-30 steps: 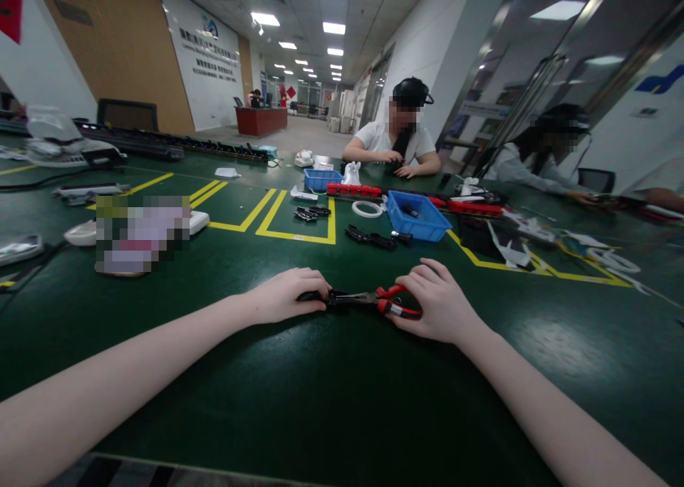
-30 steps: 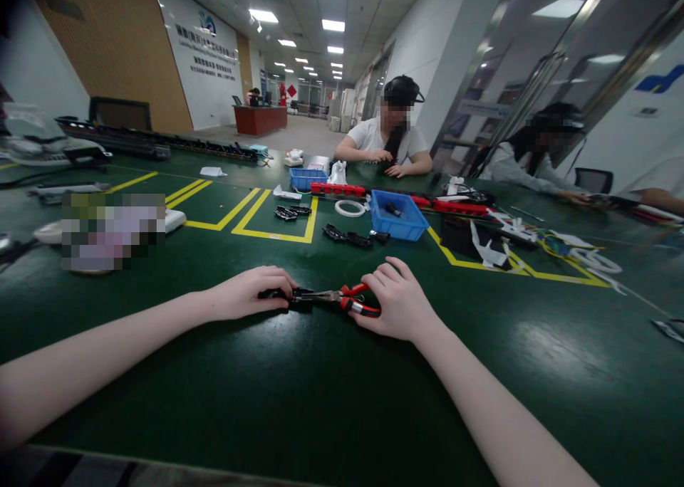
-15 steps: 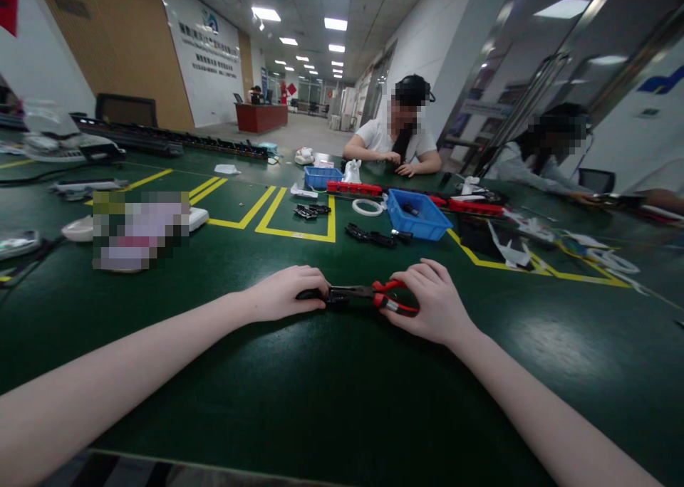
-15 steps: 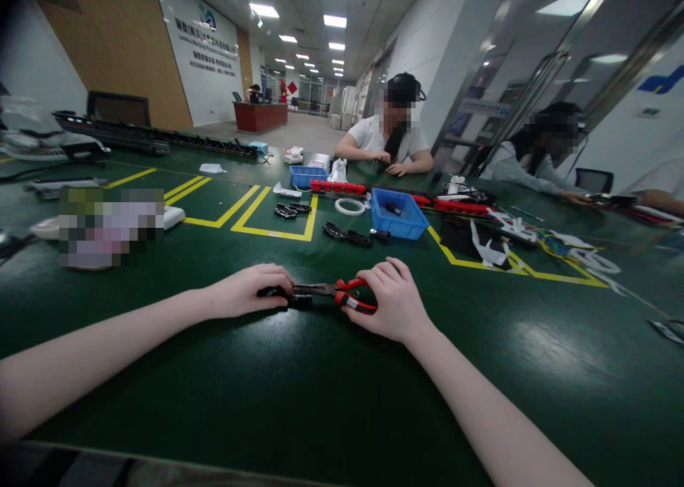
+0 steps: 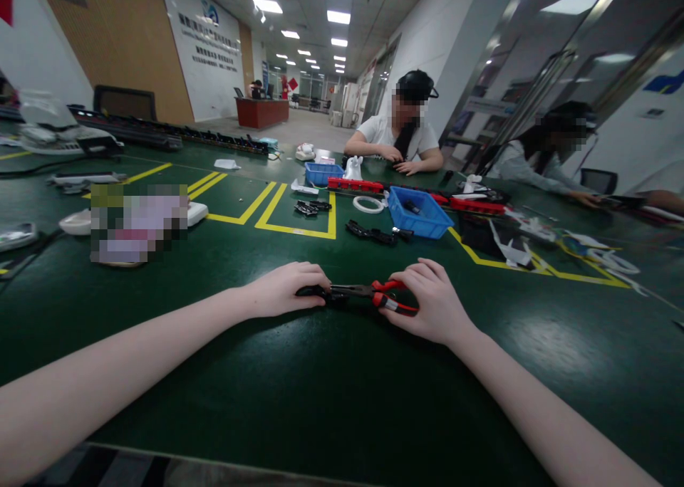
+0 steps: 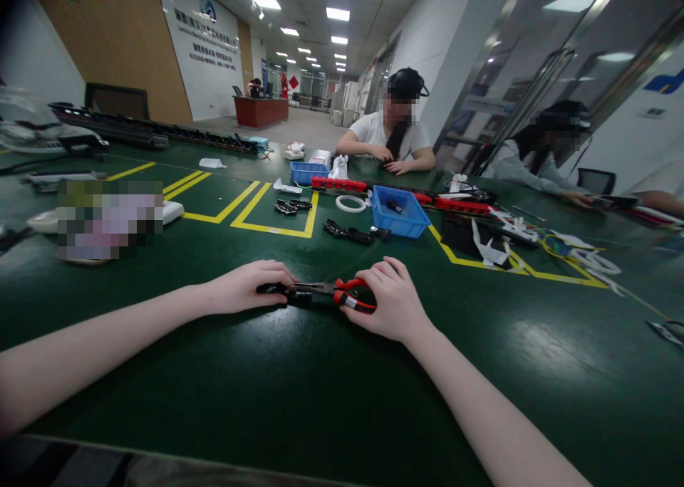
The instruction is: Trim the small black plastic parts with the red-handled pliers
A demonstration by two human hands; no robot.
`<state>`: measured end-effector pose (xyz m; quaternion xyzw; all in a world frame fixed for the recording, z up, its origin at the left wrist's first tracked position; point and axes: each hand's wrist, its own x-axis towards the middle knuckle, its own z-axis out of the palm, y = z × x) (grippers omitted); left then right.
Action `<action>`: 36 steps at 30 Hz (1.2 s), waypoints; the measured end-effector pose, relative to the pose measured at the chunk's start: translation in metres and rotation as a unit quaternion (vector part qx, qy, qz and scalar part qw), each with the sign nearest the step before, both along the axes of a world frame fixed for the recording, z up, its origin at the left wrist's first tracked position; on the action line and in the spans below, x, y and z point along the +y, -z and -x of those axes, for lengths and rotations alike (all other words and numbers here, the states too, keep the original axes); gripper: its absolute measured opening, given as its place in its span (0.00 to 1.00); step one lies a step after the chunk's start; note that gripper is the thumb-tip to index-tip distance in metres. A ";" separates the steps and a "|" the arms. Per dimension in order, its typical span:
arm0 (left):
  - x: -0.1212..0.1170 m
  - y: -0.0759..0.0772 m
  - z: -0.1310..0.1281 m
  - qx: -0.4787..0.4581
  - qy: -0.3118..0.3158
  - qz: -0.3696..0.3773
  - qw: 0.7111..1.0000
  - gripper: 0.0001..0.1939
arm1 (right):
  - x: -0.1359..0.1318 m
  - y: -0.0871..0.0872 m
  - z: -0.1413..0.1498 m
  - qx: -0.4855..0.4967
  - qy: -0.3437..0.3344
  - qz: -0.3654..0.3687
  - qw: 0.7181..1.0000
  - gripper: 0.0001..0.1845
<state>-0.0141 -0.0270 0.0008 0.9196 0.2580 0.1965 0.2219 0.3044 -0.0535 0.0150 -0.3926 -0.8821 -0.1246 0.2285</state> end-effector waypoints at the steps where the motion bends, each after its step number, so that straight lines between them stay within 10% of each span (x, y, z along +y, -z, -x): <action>1: 0.000 0.000 0.000 -0.001 0.001 0.000 1.000 0.09 | 0.000 0.000 0.000 0.000 -0.001 0.002 1.000 0.20; 36: 0.002 0.003 0.002 0.011 0.004 -0.009 1.000 0.09 | 0.000 0.000 0.002 -0.012 0.014 0.035 0.999 0.20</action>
